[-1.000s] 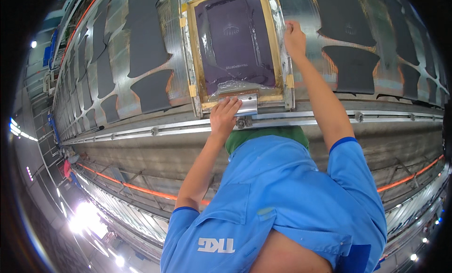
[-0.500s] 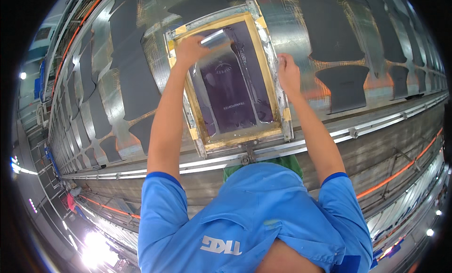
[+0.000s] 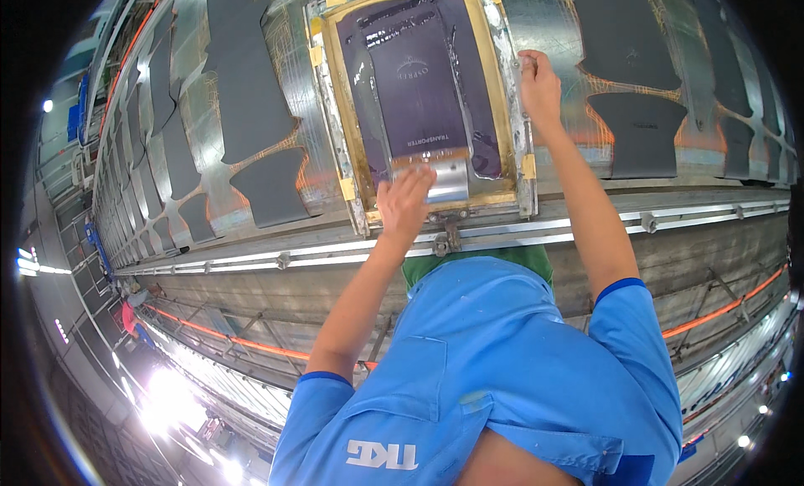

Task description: The person pours ink onto a screen printing frame and uses a squeegee to spread the ink across the mesh. They then move the frame to a conveyor belt and continue pulling the squeegee to transfer the ink onto a garment below.

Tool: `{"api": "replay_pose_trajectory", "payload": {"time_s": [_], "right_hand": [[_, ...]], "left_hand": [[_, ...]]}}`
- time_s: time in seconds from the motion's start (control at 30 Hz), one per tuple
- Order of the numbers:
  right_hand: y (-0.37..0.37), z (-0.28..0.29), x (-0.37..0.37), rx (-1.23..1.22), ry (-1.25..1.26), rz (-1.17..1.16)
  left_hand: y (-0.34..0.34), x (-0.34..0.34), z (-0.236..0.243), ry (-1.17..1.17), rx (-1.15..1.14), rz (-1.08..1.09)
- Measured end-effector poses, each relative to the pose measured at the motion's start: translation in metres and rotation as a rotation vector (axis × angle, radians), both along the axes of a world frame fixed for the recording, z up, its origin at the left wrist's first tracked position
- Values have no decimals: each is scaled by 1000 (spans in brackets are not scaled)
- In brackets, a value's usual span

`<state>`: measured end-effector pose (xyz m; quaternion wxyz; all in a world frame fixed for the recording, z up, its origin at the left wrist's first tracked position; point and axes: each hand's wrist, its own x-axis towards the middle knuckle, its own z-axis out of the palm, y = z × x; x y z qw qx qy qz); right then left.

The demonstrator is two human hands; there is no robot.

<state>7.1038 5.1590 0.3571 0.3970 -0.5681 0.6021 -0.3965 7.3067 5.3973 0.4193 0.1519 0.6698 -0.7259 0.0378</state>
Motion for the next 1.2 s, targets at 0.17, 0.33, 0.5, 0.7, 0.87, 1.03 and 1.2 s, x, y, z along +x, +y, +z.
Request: {"api": "replay_pose_trajectory", "payload": {"time_s": [0.17,0.33,0.5,0.7,0.87,1.03,1.2], "right_hand": [[-6,5,-10,22,-10,-14],[0,14,-9,63,6,-9],[-7,9,-21,26,7,-13],[-19,4,-30,-15,-20,-37],[-19,16,-34,39,1,-29],[-15,26,-34,103,17,-10],[-17,23,-44,48,6,-24]], "left_hand": [[-79,23,10,59,47,114],[-243,96,56,-30,289,140],[-233,50,53,-150,267,204],[-121,16,5,-36,-29,-20],[-193,31,37,-52,55,81],[-320,88,66,-137,220,118],[-322,63,63,-245,331,169]]}}
